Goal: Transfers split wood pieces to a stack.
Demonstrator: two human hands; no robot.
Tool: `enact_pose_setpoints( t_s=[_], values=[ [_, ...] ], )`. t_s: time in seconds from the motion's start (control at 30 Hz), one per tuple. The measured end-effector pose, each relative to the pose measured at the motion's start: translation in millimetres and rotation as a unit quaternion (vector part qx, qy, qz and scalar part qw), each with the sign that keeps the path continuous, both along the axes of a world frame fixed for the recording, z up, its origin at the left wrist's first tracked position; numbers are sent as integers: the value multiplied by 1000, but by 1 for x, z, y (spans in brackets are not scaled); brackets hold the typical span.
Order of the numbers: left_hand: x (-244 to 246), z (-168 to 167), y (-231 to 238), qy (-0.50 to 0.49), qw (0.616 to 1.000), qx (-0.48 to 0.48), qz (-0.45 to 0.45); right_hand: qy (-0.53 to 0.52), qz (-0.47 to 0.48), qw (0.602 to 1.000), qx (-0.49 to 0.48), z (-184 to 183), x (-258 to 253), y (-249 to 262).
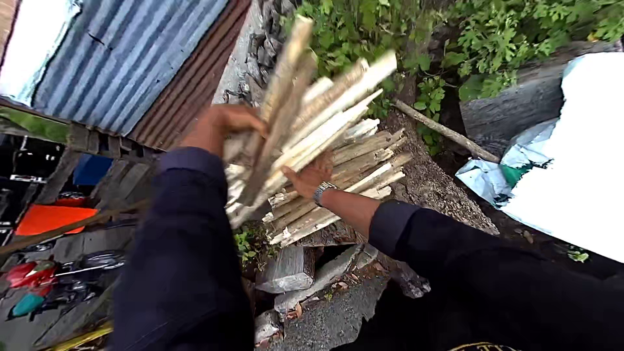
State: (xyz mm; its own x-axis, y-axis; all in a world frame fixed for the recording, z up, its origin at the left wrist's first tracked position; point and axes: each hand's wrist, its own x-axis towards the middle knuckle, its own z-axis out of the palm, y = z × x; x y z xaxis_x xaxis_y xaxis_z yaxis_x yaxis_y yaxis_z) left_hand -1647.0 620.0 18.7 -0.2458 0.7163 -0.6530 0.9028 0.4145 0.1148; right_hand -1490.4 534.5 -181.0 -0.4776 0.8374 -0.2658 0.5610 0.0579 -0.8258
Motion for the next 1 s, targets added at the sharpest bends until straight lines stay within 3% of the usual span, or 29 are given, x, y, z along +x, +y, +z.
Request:
enact_pose_setpoints(
  t_s=[0.1,0.17,0.33,0.77,1.0],
  values=[
    [-41,-115,24,90,993,47,-58,-93,16,995,19,-62,-24,14],
    [-62,-171,29,25,995,92,-17,-128,42,991,22,-90,-35,20],
    [-104,-214,49,-7,997,81,5,-172,77,981,40,-106,-52,22],
    [-134,-233,74,-4,997,66,28,-157,106,982,4,-109,-59,31],
    [-125,-225,74,20,998,65,10,-126,46,990,45,-113,-61,25]
  ],
)
